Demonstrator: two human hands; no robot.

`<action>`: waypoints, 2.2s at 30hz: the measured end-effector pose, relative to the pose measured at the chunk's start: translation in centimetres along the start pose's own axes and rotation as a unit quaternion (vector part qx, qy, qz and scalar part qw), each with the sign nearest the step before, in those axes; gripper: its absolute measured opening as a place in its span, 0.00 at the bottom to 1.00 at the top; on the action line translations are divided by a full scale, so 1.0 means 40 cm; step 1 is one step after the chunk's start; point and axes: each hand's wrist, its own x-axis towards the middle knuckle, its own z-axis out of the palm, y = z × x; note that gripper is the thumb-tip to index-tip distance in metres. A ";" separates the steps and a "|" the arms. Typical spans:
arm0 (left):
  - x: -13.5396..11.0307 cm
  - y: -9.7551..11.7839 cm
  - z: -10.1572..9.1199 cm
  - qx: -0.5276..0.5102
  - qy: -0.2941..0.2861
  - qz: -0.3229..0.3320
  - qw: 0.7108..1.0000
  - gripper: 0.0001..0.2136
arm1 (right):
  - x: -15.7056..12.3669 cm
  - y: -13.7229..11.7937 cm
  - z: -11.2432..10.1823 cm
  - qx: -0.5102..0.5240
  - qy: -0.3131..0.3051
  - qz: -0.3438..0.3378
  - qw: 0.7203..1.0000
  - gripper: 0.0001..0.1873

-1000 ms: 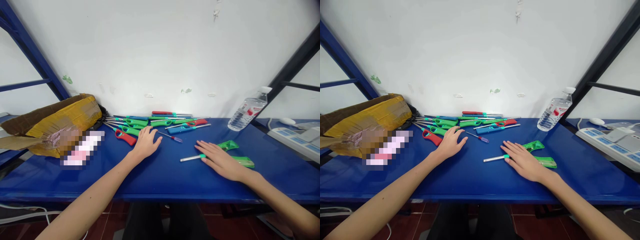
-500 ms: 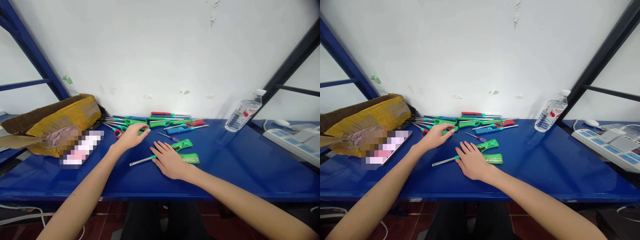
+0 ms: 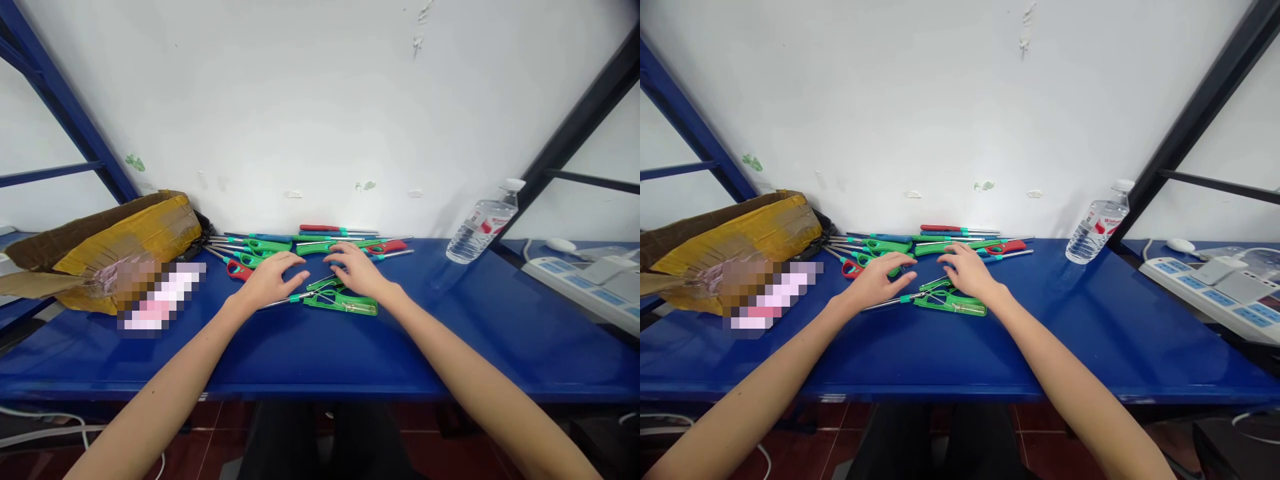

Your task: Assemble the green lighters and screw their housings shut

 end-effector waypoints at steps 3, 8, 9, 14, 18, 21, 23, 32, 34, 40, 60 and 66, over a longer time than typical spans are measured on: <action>-0.010 0.033 0.021 -0.010 -0.068 0.051 0.996 0.17 | -0.013 0.071 -0.005 -0.025 -0.053 0.000 0.998 0.11; -0.031 0.065 0.083 -0.019 -0.146 0.115 0.982 0.17 | -0.023 0.102 0.001 -0.010 -0.081 -0.003 0.997 0.09; -0.033 0.065 0.093 -0.019 -0.149 0.111 0.982 0.16 | -0.022 0.101 0.002 -0.006 -0.082 -0.001 0.997 0.09; -0.033 0.051 0.110 -0.030 -0.150 0.104 0.983 0.11 | -0.013 0.089 0.010 0.009 -0.090 -0.008 0.996 0.07; -0.032 0.031 0.107 -0.046 -0.141 0.113 0.982 0.11 | -0.016 0.098 0.000 0.008 -0.045 -0.016 0.999 0.10; -0.033 0.012 0.103 -0.050 -0.128 0.114 0.984 0.11 | -0.035 0.122 -0.030 0.001 0.007 0.027 1.000 0.10; -0.033 -0.003 0.100 -0.051 -0.122 0.114 0.985 0.11 | -0.054 0.142 -0.056 -0.007 0.006 0.053 0.999 0.08; -0.024 -0.039 0.091 -0.038 -0.120 0.112 0.986 0.11 | -0.114 0.202 -0.134 0.084 -0.157 0.174 0.969 0.10; -0.022 -0.041 0.085 -0.024 -0.124 0.110 0.986 0.11 | -0.118 0.212 -0.144 0.079 -0.185 0.184 0.962 0.10; -0.021 -0.052 0.076 -0.009 -0.122 0.092 0.988 0.12 | -0.134 0.247 -0.166 0.065 -0.223 0.210 0.950 0.09; -0.008 -0.033 0.073 0.009 -0.127 0.025 0.992 0.24 | -0.070 -0.014 0.010 0.018 -0.023 -0.033 0.999 0.17; -0.007 -0.032 0.077 0.003 -0.129 0.027 0.991 0.24 | -0.073 0.013 0.012 0.038 -0.017 -0.019 0.999 0.15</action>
